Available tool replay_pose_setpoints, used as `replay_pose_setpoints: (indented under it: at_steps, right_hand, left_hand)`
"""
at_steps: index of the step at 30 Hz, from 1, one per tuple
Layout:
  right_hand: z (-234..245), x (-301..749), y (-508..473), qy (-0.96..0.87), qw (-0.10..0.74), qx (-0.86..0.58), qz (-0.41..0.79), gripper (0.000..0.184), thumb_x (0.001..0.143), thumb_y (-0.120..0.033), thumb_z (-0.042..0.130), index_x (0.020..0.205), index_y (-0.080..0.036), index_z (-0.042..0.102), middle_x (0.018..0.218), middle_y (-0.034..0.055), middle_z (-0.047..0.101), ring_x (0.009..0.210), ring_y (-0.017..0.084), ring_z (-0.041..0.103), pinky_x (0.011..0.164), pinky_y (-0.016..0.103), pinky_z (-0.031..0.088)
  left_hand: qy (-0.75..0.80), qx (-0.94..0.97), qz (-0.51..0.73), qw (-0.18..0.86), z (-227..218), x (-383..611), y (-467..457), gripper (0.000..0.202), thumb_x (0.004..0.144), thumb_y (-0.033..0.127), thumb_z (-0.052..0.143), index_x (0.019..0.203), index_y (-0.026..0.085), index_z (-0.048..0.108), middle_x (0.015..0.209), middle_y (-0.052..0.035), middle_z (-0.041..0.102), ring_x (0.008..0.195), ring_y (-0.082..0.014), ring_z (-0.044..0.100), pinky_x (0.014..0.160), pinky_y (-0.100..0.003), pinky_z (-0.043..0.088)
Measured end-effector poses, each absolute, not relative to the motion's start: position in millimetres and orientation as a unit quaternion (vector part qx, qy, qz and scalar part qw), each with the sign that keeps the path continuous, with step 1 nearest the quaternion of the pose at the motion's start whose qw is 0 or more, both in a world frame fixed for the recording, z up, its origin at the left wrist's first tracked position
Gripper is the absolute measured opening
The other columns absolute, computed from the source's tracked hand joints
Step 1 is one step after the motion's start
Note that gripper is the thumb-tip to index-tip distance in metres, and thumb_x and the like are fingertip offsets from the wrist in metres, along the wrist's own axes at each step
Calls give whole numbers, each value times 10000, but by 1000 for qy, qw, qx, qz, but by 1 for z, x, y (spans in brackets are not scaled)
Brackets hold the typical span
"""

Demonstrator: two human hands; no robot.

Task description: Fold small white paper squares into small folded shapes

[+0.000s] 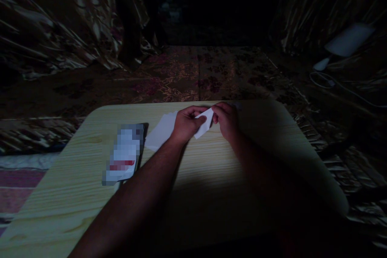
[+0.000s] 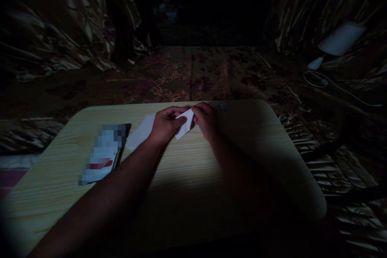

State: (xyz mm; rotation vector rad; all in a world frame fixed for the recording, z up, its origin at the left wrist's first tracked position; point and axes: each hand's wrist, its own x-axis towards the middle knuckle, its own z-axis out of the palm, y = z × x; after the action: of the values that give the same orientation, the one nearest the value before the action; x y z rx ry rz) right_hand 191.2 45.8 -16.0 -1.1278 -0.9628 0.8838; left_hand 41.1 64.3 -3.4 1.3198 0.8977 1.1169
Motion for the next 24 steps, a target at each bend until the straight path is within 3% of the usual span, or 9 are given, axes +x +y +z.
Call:
replay_pose_setpoints:
  at_steps: [14, 24]
  right_hand:
    - [-20, 194, 49, -429, 651, -488, 391, 178, 801, -376, 676, 744, -222, 607, 469, -78, 488, 439, 99, 443, 466, 240, 341]
    - [-21, 192, 44, -478, 606, -521, 366, 276, 819, -394, 680, 650, -224, 544, 478, -57, 523, 450, 108, 463, 475, 250, 355]
  left_hand:
    - [378, 568, 474, 556, -6, 41, 64, 308, 647, 260, 838, 931, 147, 798, 631, 14, 663, 495, -80, 517, 484, -207, 380]
    - [366, 557, 482, 568, -7, 42, 65, 305, 642, 264, 833, 920, 145, 789, 627, 15, 661, 507, -80, 525, 490, -204, 391]
